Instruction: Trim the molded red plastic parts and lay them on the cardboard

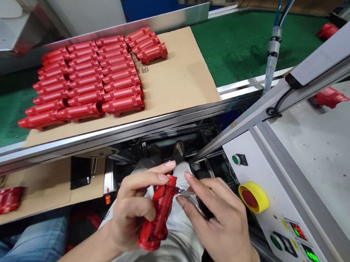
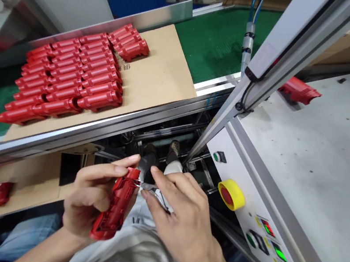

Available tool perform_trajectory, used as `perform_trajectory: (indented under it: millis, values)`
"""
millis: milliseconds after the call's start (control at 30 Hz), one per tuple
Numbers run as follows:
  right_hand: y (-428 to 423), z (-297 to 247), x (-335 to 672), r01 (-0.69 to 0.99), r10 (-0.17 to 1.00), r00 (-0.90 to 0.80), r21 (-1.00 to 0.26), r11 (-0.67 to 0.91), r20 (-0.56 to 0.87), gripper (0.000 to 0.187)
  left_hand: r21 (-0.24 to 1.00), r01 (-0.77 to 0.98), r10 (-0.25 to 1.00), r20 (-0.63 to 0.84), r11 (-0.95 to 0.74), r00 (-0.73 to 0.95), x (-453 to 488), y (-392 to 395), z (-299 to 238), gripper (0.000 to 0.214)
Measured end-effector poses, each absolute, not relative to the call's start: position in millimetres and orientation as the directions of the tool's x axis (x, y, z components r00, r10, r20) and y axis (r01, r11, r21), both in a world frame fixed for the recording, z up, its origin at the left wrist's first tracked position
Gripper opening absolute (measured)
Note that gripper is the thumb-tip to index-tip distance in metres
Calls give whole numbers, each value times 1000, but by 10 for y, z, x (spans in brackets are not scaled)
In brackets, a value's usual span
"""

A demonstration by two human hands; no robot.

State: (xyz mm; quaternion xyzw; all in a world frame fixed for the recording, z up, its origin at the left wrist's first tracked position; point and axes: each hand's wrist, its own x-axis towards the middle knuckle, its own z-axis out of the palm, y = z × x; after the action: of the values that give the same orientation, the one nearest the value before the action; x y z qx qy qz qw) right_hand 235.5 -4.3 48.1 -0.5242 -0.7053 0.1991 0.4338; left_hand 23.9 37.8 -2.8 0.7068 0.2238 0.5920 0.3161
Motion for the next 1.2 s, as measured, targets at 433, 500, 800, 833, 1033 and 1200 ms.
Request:
perform_trajectory:
  millis: [433, 500, 800, 833, 1033, 1200]
  values:
    - [-34, 450, 2409, 571, 892, -91, -711, 411, 442, 49, 671, -24, 648, 724, -741, 238, 235, 404, -10, 20]
    - [-24, 450, 2419, 585, 885, -109, -691, 425, 453, 50, 670, -21, 647, 724, -742, 240, 228, 404, -10, 20]
    - [6, 412, 2455, 617, 848, -152, -622, 482, 507, 53, 693, -42, 670, 709, -720, 220, 260, 396, 37, 23]
    - [5, 403, 2459, 616, 850, -156, -624, 482, 503, 54, 692, -46, 669, 711, -720, 217, 271, 401, 47, 24]
    - [20, 338, 2471, 591, 854, -151, -647, 481, 497, 49, 693, -75, 665, 713, -717, 223, 295, 435, 60, 26]
    - [68, 262, 2432, 451, 872, -97, -760, 468, 479, 39, 732, -53, 709, 674, -680, 207, 320, 424, 77, 28]
